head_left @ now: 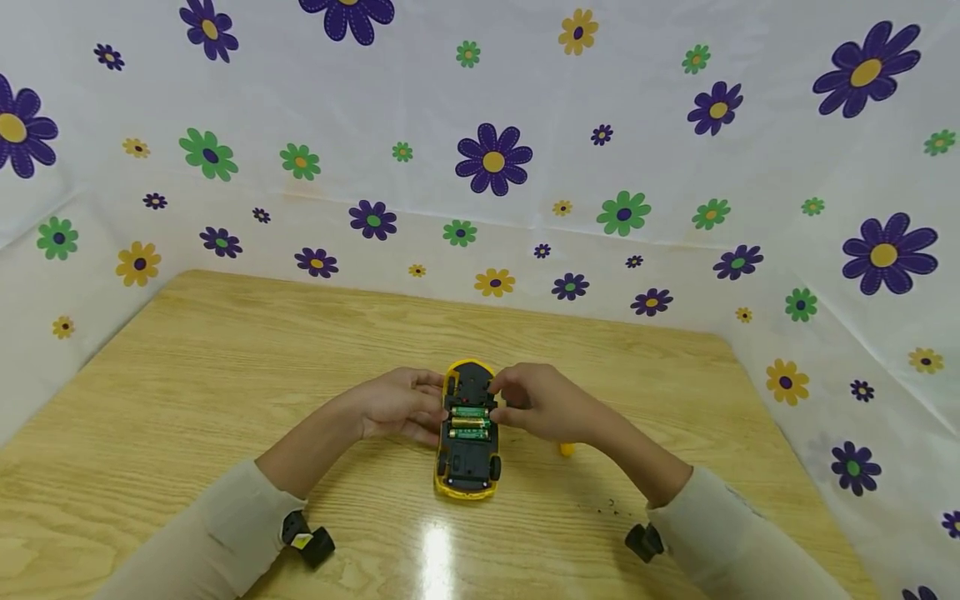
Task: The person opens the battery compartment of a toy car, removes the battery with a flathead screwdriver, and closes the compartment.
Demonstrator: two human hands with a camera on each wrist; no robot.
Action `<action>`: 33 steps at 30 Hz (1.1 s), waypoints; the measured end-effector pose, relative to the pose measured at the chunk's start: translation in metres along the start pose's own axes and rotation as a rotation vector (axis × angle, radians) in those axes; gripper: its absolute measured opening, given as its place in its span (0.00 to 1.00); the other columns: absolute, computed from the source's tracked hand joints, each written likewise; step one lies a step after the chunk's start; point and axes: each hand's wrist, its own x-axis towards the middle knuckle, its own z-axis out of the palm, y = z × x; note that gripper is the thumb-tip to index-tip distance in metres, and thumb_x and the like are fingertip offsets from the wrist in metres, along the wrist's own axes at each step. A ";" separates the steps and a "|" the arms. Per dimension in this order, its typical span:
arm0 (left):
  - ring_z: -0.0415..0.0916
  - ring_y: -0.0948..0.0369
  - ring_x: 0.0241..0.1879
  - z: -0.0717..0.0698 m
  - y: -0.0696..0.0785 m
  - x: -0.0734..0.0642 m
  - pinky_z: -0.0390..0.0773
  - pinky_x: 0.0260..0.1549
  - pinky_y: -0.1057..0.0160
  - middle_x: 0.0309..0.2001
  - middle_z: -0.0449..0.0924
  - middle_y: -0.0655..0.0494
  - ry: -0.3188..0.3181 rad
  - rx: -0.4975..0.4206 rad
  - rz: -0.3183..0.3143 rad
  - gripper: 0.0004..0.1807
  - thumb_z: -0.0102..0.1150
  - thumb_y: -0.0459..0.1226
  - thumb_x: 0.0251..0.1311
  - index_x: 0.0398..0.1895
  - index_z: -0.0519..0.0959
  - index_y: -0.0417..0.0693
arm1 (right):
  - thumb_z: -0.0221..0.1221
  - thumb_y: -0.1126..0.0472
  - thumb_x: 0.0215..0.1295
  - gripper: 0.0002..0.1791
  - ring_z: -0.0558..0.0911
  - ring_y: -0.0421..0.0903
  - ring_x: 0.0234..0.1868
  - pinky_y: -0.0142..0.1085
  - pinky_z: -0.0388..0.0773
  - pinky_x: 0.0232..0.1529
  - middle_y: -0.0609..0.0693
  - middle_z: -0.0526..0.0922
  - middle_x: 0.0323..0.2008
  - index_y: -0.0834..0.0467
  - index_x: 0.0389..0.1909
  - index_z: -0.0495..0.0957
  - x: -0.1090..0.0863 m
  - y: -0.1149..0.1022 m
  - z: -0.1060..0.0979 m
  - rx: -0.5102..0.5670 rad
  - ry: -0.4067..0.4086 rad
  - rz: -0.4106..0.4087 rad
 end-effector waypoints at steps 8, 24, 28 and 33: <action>0.84 0.48 0.47 -0.001 0.000 -0.002 0.85 0.52 0.45 0.62 0.72 0.33 -0.016 -0.009 0.006 0.38 0.54 0.23 0.70 0.79 0.50 0.34 | 0.66 0.58 0.70 0.12 0.77 0.40 0.35 0.34 0.80 0.35 0.45 0.81 0.39 0.59 0.50 0.83 0.005 0.000 0.012 -0.004 -0.014 -0.028; 0.84 0.48 0.47 -0.001 0.001 -0.002 0.85 0.53 0.45 0.64 0.70 0.32 -0.014 -0.013 0.005 0.38 0.54 0.23 0.70 0.79 0.49 0.34 | 0.67 0.59 0.69 0.09 0.73 0.39 0.30 0.32 0.75 0.28 0.42 0.79 0.34 0.58 0.46 0.89 0.008 -0.001 0.012 -0.075 -0.013 -0.064; 0.83 0.47 0.48 0.000 0.001 -0.002 0.85 0.53 0.45 0.65 0.69 0.32 -0.007 -0.011 0.000 0.39 0.53 0.23 0.70 0.79 0.48 0.34 | 0.67 0.60 0.69 0.08 0.74 0.38 0.31 0.31 0.76 0.29 0.42 0.79 0.34 0.57 0.44 0.88 0.007 0.000 0.013 -0.064 -0.012 -0.057; 0.83 0.46 0.50 0.001 0.002 -0.003 0.85 0.52 0.45 0.68 0.65 0.31 -0.002 -0.003 -0.005 0.40 0.54 0.23 0.70 0.80 0.47 0.34 | 0.67 0.61 0.69 0.06 0.77 0.38 0.32 0.31 0.80 0.32 0.43 0.80 0.33 0.58 0.43 0.85 0.008 0.001 0.013 -0.008 -0.038 -0.022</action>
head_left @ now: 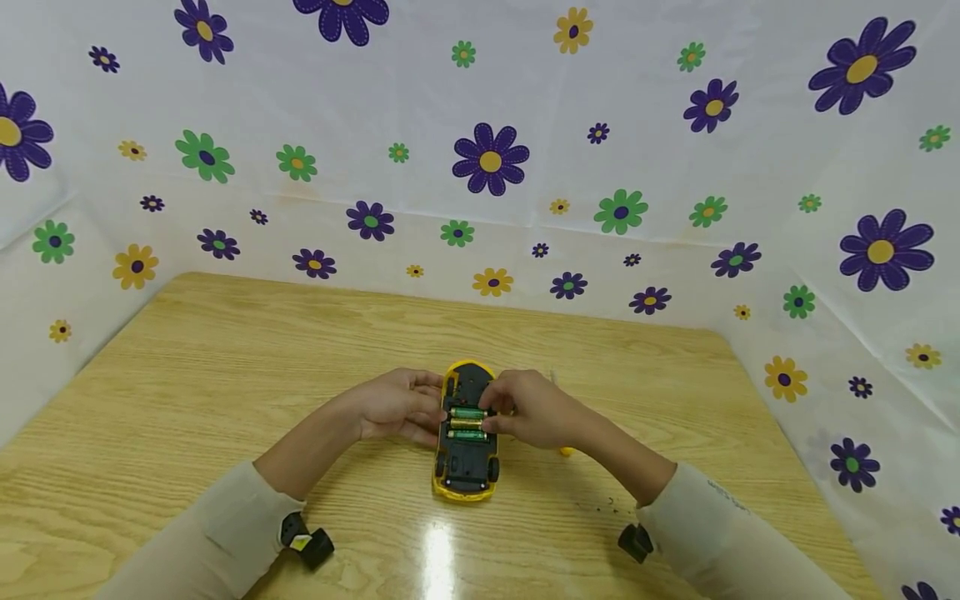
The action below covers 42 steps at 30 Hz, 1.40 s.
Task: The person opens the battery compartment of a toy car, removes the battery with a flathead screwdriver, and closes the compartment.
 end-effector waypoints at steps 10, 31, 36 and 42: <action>0.83 0.47 0.49 -0.001 -0.001 0.000 0.85 0.53 0.45 0.65 0.68 0.31 -0.013 -0.004 0.006 0.40 0.55 0.23 0.70 0.80 0.47 0.34 | 0.66 0.60 0.70 0.07 0.73 0.39 0.27 0.31 0.75 0.29 0.44 0.78 0.28 0.59 0.41 0.78 0.004 -0.002 -0.006 0.041 -0.104 0.058; 0.84 0.47 0.47 -0.002 -0.003 0.000 0.85 0.52 0.45 0.63 0.70 0.33 -0.015 0.004 0.016 0.39 0.54 0.23 0.68 0.79 0.49 0.33 | 0.64 0.65 0.71 0.03 0.76 0.36 0.30 0.30 0.80 0.32 0.43 0.81 0.31 0.57 0.36 0.81 0.009 0.003 -0.009 -0.039 -0.060 -0.050; 0.83 0.47 0.48 -0.001 -0.002 0.001 0.85 0.52 0.45 0.63 0.70 0.32 -0.017 0.001 0.014 0.38 0.53 0.22 0.69 0.79 0.49 0.33 | 0.63 0.65 0.71 0.02 0.77 0.37 0.30 0.31 0.80 0.32 0.45 0.82 0.32 0.59 0.37 0.81 0.009 0.006 -0.008 -0.017 -0.021 -0.070; 0.83 0.47 0.49 0.000 0.000 -0.001 0.85 0.52 0.45 0.65 0.69 0.31 -0.015 -0.005 0.010 0.38 0.54 0.21 0.68 0.78 0.50 0.33 | 0.62 0.65 0.73 0.04 0.78 0.36 0.32 0.32 0.80 0.33 0.45 0.83 0.34 0.59 0.44 0.82 0.008 0.010 -0.004 0.003 0.022 -0.076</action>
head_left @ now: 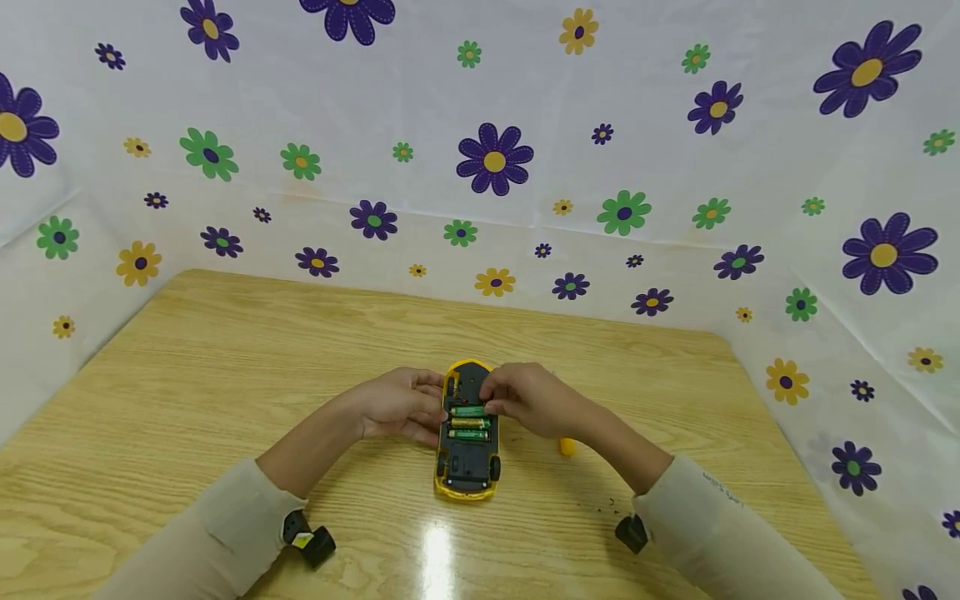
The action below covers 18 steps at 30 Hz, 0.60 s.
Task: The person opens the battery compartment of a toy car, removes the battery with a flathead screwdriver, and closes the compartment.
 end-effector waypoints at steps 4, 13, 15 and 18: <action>0.83 0.47 0.49 0.000 0.000 0.000 0.85 0.52 0.45 0.65 0.68 0.31 0.007 -0.008 -0.006 0.39 0.54 0.21 0.68 0.79 0.49 0.34 | 0.60 0.64 0.74 0.06 0.81 0.37 0.37 0.32 0.83 0.38 0.45 0.84 0.39 0.59 0.47 0.83 -0.002 0.003 0.003 0.013 0.028 -0.012; 0.83 0.47 0.49 0.000 0.000 0.001 0.85 0.52 0.45 0.66 0.68 0.31 0.008 -0.005 -0.010 0.39 0.53 0.23 0.69 0.79 0.49 0.34 | 0.57 0.64 0.77 0.10 0.84 0.38 0.42 0.31 0.84 0.43 0.47 0.88 0.43 0.59 0.53 0.83 -0.003 -0.003 0.005 0.112 0.014 0.052; 0.83 0.47 0.49 -0.001 0.000 0.000 0.85 0.52 0.45 0.66 0.68 0.32 0.009 -0.004 -0.009 0.38 0.53 0.23 0.69 0.79 0.50 0.34 | 0.57 0.65 0.77 0.11 0.83 0.38 0.39 0.31 0.83 0.41 0.47 0.88 0.43 0.60 0.53 0.84 -0.002 -0.005 0.004 0.133 0.006 0.067; 0.83 0.47 0.49 -0.001 0.000 0.000 0.85 0.52 0.45 0.66 0.69 0.32 0.011 -0.004 -0.010 0.37 0.53 0.23 0.69 0.78 0.50 0.34 | 0.57 0.65 0.76 0.11 0.81 0.39 0.36 0.32 0.80 0.37 0.47 0.88 0.41 0.60 0.52 0.85 -0.001 -0.007 0.003 0.183 -0.003 0.105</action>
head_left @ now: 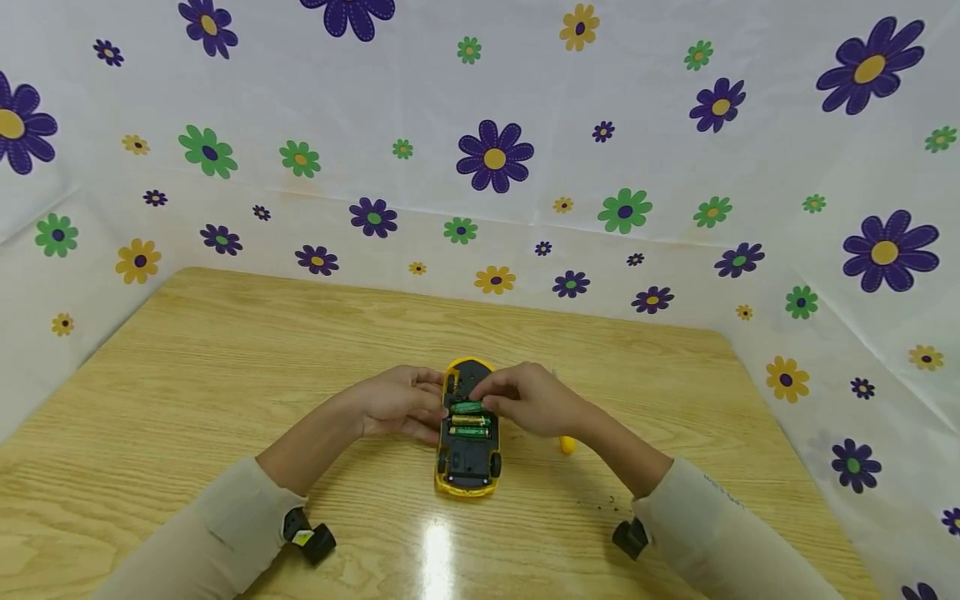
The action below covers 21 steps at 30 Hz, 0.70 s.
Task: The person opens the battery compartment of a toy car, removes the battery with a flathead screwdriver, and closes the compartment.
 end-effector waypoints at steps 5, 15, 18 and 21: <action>0.83 0.47 0.49 0.000 -0.001 0.000 0.85 0.52 0.45 0.63 0.71 0.33 -0.005 -0.001 0.001 0.36 0.54 0.24 0.69 0.78 0.52 0.34 | 0.61 0.62 0.74 0.10 0.83 0.41 0.36 0.32 0.82 0.37 0.46 0.88 0.39 0.60 0.49 0.86 0.002 -0.001 0.001 0.047 -0.017 0.021; 0.84 0.47 0.48 0.000 -0.001 0.001 0.85 0.51 0.45 0.62 0.72 0.34 -0.004 0.000 0.000 0.37 0.55 0.23 0.68 0.78 0.52 0.35 | 0.63 0.63 0.72 0.09 0.84 0.39 0.35 0.32 0.83 0.37 0.45 0.88 0.39 0.59 0.48 0.87 0.003 0.001 0.000 -0.006 -0.016 -0.007; 0.83 0.47 0.48 0.001 -0.001 0.001 0.85 0.51 0.45 0.62 0.72 0.33 -0.001 0.001 0.000 0.38 0.55 0.22 0.68 0.78 0.52 0.35 | 0.63 0.63 0.72 0.09 0.84 0.40 0.35 0.33 0.82 0.36 0.45 0.88 0.40 0.57 0.48 0.87 0.001 0.001 -0.003 -0.010 -0.002 -0.002; 0.83 0.46 0.48 0.001 0.000 0.000 0.85 0.51 0.45 0.63 0.71 0.33 0.001 0.000 0.000 0.38 0.55 0.22 0.68 0.78 0.52 0.35 | 0.63 0.63 0.72 0.08 0.84 0.41 0.36 0.34 0.82 0.37 0.45 0.88 0.40 0.57 0.48 0.87 0.000 0.004 -0.005 0.006 0.011 0.002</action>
